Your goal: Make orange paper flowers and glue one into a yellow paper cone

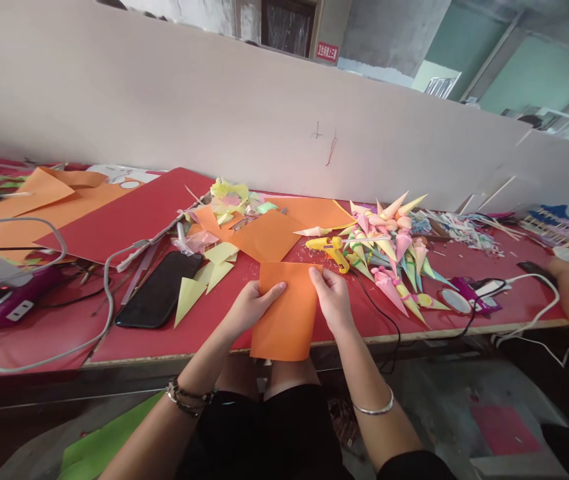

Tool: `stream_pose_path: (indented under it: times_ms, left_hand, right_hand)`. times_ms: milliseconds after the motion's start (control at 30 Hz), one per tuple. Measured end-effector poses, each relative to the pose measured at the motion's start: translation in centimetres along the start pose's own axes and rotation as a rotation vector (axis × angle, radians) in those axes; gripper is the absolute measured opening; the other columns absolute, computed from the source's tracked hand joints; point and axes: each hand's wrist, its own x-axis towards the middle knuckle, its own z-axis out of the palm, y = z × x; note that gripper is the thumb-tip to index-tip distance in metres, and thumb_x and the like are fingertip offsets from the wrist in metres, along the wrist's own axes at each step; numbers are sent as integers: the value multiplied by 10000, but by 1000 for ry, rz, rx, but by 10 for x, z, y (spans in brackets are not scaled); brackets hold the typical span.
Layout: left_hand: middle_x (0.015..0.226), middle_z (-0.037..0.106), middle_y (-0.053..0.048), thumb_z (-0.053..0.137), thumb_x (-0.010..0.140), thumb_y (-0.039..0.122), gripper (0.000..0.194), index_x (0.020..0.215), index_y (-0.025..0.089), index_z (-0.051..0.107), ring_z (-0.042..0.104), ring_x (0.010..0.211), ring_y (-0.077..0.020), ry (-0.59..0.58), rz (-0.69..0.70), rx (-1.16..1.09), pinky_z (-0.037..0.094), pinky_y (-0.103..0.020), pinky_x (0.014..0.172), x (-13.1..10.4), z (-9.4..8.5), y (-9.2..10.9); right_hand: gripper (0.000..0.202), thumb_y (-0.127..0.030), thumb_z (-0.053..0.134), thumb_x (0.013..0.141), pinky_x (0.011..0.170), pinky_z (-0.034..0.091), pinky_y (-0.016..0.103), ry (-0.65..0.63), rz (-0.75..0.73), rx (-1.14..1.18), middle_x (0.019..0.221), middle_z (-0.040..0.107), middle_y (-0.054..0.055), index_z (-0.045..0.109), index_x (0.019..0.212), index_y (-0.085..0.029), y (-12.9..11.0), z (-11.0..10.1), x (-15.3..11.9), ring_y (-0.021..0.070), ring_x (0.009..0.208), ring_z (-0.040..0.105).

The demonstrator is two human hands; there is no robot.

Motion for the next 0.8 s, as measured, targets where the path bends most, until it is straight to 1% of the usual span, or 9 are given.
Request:
stream_pose_path:
  times_ms: [67,167,333,400,467,533,600,733,800]
  left_hand:
    - [767,691,-70,568,643,588,485,767,123,627,631,648,-193,-16,2,1,470,-230,516,0,0,-1]
    - [764,687,-66,565,649,585,478,760,124,621,629,640,-184,-22,-8,0,467,-224,513,-1,1,0]
    - [717,677,-55,565,653,580,464,734,126,612,614,588,-162,-21,-28,33,443,-208,471,-4,0,4]
    - [707,675,-49,564,657,574,453,728,130,613,610,578,-157,-23,-27,56,438,-205,462,-5,1,4]
    - [707,675,-49,556,664,574,450,721,131,613,611,580,-159,-27,-24,69,441,-208,464,-5,1,3]
    - [715,673,-53,547,672,573,454,725,128,614,613,587,-163,-27,-19,76,444,-211,468,-6,2,2]
    - [707,669,-55,541,676,574,464,740,121,615,608,578,-164,-21,-16,97,440,-214,461,-7,2,1]
    - [670,659,-48,539,669,579,482,757,111,613,598,555,-165,11,-18,141,436,-220,453,-9,0,3]
    - [669,661,-42,555,654,576,475,753,114,613,599,559,-165,22,-9,130,437,-218,453,-9,-1,4]
  right_hand:
    - [421,-511,503,732,444,263,196,40,-50,-79,497,326,-49,358,519,-179,0,-1,1,67,485,304]
    - [456,-510,487,746,435,209,210,50,-106,-147,490,250,-53,270,502,-192,0,-3,2,67,481,243]
    - [454,-511,447,776,448,211,221,28,-105,-91,511,225,-48,233,519,-203,0,-2,2,78,485,229]
    - [456,-517,421,788,449,208,226,54,-105,-96,510,218,-47,219,521,-207,1,-1,1,82,484,226]
    - [454,-508,415,794,451,196,230,89,-137,-137,510,206,-48,209,523,-208,1,-1,0,83,486,218]
    - [444,-488,412,801,455,185,231,97,-171,-170,513,197,-50,204,527,-207,0,-2,0,80,490,213]
    - [430,-475,403,807,456,185,228,53,-177,-174,520,201,-51,208,535,-205,-1,-4,1,77,494,214]
    - [402,-481,387,814,469,220,218,-98,-145,-169,541,241,-51,254,559,-201,0,-8,3,76,507,246]
    - [403,-501,373,816,469,235,218,-123,-121,-180,539,266,-49,276,565,-200,2,-8,3,79,504,265]
